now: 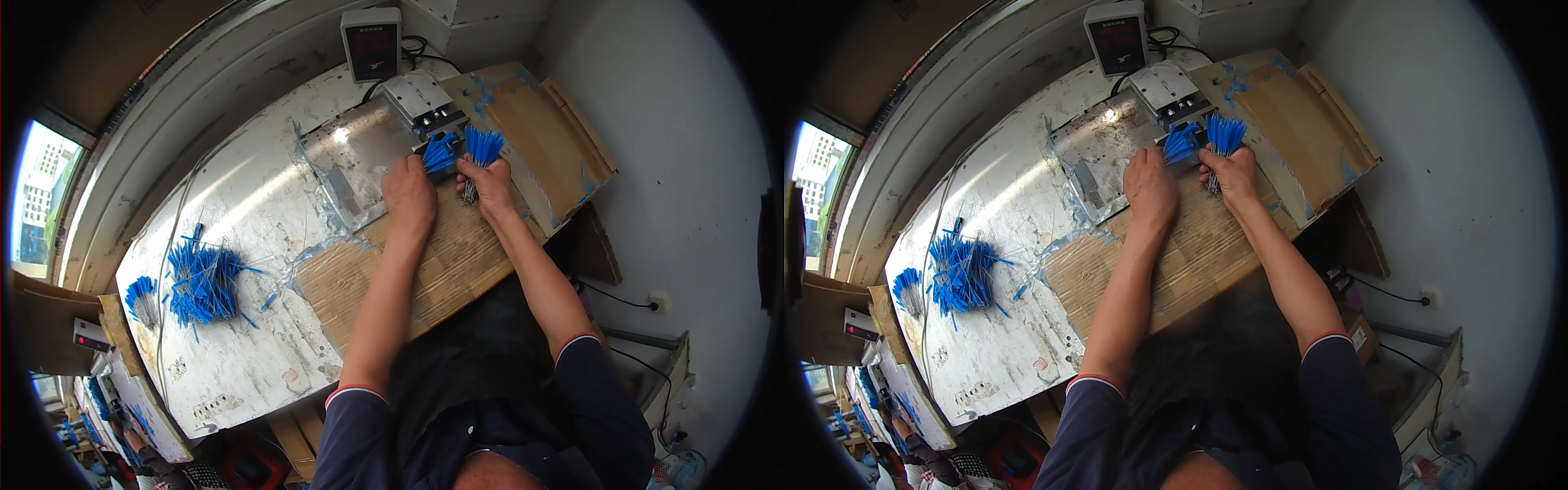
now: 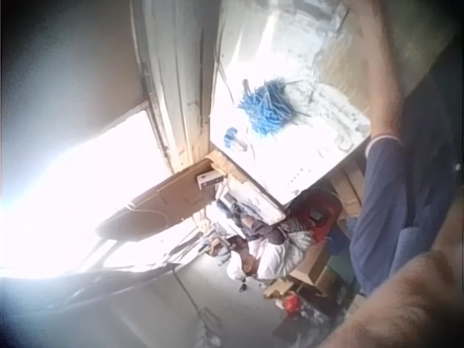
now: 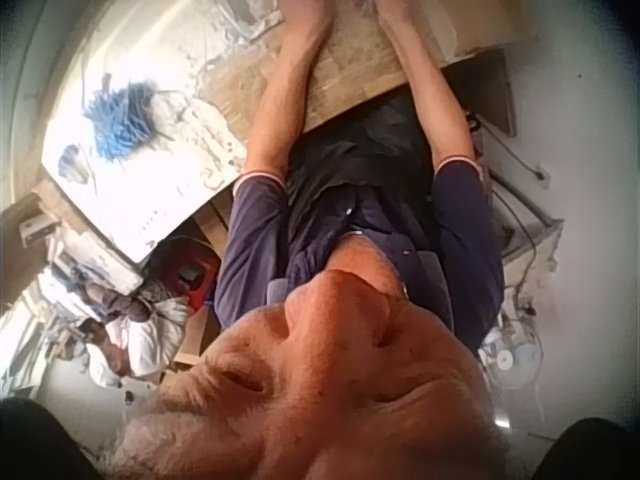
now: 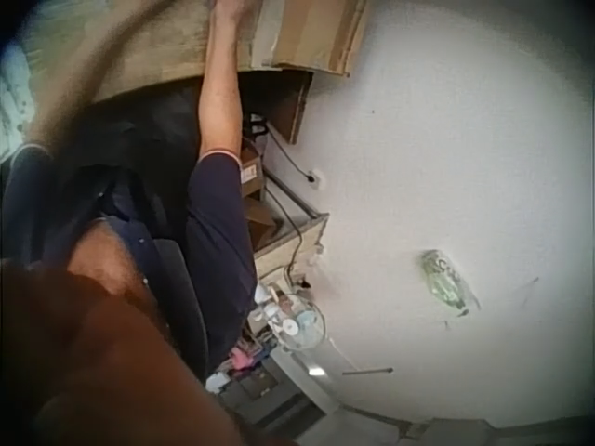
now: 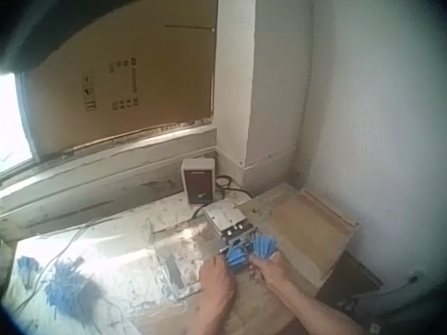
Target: Manually bundle and insert blue bristles into a mechanical clamp or fixture as part of a brush manufacturing process.
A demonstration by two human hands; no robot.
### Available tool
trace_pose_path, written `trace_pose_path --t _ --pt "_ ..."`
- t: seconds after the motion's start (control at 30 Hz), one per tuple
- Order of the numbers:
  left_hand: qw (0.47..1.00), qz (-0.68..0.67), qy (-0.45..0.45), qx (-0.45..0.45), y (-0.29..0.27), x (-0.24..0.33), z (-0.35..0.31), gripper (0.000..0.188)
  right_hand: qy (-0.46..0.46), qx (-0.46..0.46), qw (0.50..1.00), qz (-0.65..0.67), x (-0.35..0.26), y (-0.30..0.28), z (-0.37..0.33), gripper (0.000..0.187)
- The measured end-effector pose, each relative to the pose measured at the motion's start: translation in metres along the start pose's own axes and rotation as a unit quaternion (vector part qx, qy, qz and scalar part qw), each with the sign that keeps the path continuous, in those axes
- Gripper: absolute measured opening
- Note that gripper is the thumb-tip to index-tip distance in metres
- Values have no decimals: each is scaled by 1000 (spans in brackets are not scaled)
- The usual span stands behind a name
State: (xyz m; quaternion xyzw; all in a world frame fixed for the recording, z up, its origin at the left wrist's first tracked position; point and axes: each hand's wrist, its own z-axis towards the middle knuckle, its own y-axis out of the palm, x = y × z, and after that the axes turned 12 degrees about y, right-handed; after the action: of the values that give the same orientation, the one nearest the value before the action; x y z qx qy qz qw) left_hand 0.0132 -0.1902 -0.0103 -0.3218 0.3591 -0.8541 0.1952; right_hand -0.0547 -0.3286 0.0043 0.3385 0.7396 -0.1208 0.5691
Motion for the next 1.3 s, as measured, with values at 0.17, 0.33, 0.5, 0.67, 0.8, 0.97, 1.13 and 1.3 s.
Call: trace_pose_path --t 0.17,0.33,0.5,0.67,0.8,0.97,1.13,1.3 --pt "997 -28 -56 43 0 -2 -1 23 14 13 1000 5 -1 2 -1 14" --pt "988 -91 -84 97 0 -4 -1 22 24 22 999 -4 -4 7 3 12" --pt "979 -130 -118 101 1 -7 -1 27 18 27 999 -35 -5 12 11 9" --pt "979 -136 -115 102 2 -7 -1 29 2 59 996 -67 -1 14 18 9" --pt "977 -147 -119 100 3 -8 -2 30 -1 73 994 -79 -2 18 21 10" --pt "979 -135 -116 103 6 -11 -2 30 -6 80 992 -96 -1 20 22 9" --pt "982 -104 -93 129 8 -11 -3 29 -10 83 991 -102 0 20 23 10" --pt "994 -68 -54 65 4 -5 -2 23 -23 76 993 -86 4 15 22 12"
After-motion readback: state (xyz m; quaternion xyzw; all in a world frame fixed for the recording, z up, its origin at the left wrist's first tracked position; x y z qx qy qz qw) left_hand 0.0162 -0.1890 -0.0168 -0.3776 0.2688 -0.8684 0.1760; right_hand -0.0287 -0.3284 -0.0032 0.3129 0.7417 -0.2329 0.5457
